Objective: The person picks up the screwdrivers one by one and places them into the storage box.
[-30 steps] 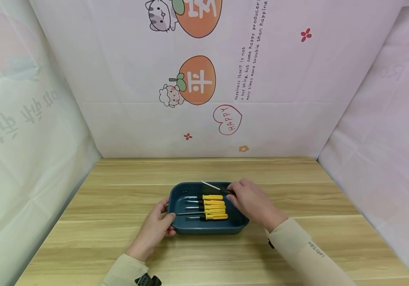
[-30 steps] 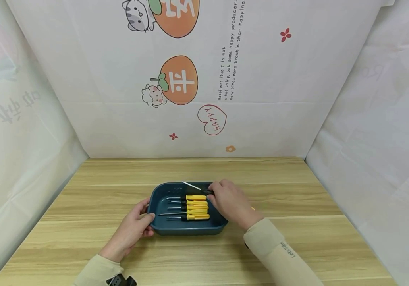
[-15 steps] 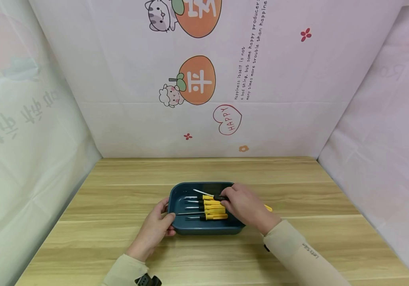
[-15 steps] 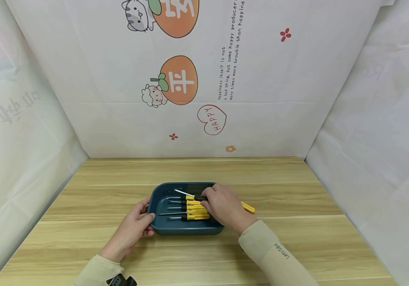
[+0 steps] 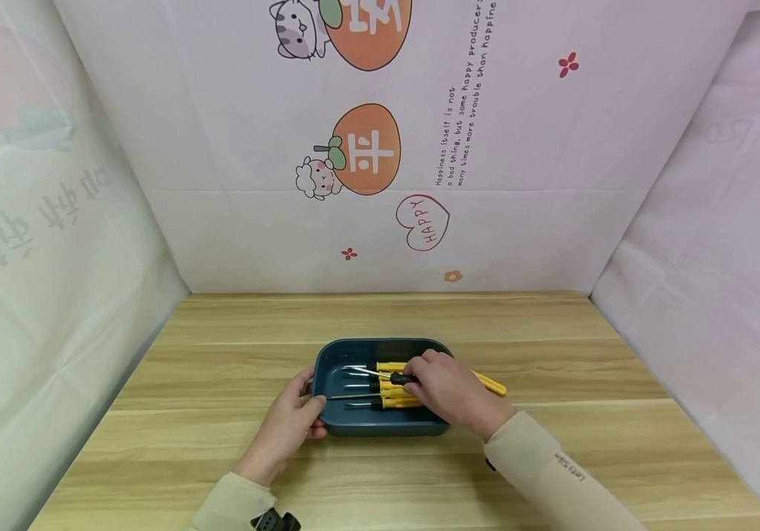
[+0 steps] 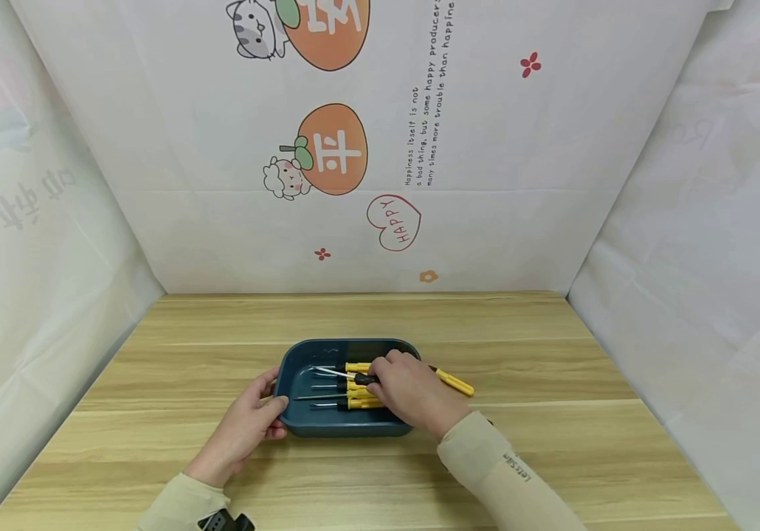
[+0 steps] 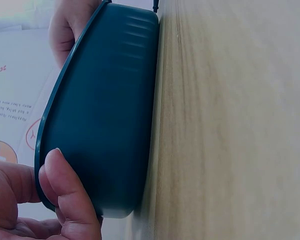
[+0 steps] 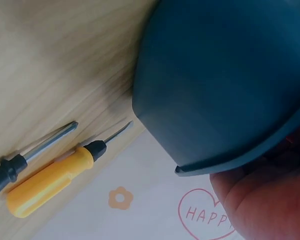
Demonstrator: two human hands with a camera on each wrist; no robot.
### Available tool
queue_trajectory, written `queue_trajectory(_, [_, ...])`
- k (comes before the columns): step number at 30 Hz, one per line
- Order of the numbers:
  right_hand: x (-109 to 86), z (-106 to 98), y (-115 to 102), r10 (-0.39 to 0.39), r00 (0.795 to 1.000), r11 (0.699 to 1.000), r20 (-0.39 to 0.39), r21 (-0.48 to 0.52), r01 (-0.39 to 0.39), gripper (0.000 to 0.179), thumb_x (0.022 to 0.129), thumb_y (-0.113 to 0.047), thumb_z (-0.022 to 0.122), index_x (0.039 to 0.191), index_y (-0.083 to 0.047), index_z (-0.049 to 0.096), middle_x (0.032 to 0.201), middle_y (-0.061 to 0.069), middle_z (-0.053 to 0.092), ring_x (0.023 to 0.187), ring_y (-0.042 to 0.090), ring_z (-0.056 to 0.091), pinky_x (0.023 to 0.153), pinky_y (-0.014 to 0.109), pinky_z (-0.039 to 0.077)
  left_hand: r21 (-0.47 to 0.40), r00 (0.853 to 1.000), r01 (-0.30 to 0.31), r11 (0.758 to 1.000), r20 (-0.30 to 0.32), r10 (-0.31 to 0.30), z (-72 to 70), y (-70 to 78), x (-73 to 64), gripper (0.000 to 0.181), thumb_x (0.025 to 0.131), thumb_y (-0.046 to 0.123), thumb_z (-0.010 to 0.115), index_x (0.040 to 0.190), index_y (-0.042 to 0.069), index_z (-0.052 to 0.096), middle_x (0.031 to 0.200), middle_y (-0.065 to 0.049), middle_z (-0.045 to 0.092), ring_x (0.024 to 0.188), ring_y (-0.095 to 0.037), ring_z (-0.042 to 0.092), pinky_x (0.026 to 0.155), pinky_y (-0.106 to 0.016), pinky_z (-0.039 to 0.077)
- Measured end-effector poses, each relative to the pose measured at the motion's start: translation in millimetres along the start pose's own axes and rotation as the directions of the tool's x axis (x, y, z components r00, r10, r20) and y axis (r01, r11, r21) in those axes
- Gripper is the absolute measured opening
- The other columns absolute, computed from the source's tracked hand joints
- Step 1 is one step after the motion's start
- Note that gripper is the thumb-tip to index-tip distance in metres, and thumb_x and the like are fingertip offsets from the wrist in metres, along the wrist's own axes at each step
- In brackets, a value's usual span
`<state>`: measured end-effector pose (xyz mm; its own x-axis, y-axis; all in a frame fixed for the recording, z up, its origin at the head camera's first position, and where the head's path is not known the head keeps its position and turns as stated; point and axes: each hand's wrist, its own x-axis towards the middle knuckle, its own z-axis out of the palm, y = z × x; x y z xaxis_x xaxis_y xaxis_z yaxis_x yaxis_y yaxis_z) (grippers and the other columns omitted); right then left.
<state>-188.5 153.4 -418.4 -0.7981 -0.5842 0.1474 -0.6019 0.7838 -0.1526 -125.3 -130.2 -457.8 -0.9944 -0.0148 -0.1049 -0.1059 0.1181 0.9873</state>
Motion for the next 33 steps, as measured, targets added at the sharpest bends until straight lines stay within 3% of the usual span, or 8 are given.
queue_trajectory(10, [0.2, 2.3, -3.0, 0.018, 0.998, 1.000, 0.058, 0.001, -0.019, 0.026, 0.102, -0.034, 0.067, 0.121, -0.017, 0.072, 0.108, -0.003, 0.066, 0.095, 0.010, 0.058, 0.090, 0.033, 0.057, 0.002, 1.000, -0.007, 1.000, 0.002, 0.007, 0.2, 0.0, -1.2, 0.060, 0.103, 0.011, 0.055, 0.161, 0.010, 0.035, 0.147, -0.022, 0.047, 0.076, -0.023, 0.060, 0.063, -0.030, 0.060])
queue_trajectory(16, [-1.4, 2.9, -3.5, -0.011, 0.998, 1.000, 0.067, 0.005, 0.010, 0.025, 0.102, -0.035, 0.067, 0.120, -0.018, 0.072, 0.107, -0.004, 0.065, 0.094, 0.009, 0.057, 0.087, 0.032, 0.057, 0.002, 1.000, 0.000, 1.000, 0.000, 0.000, 0.3, 0.6, -0.8, 0.061, 0.104, 0.011, 0.054, 0.161, 0.011, 0.035, 0.147, -0.021, 0.047, 0.076, -0.022, 0.060, 0.063, -0.030, 0.060])
queue_trajectory(33, [1.5, 1.8, -6.5, -0.034, 0.988, 0.999, 0.153, 0.021, 0.031, 0.025, 0.101, -0.038, 0.068, 0.119, -0.022, 0.074, 0.112, -0.006, 0.068, 0.099, 0.009, 0.059, 0.095, 0.034, 0.057, 0.000, 1.000, -0.001, 1.000, 0.003, 0.001, -0.1, 0.1, -1.0, 0.060, 0.104, 0.011, 0.054, 0.161, 0.010, 0.035, 0.147, -0.021, 0.047, 0.076, -0.023, 0.060, 0.064, -0.029, 0.060])
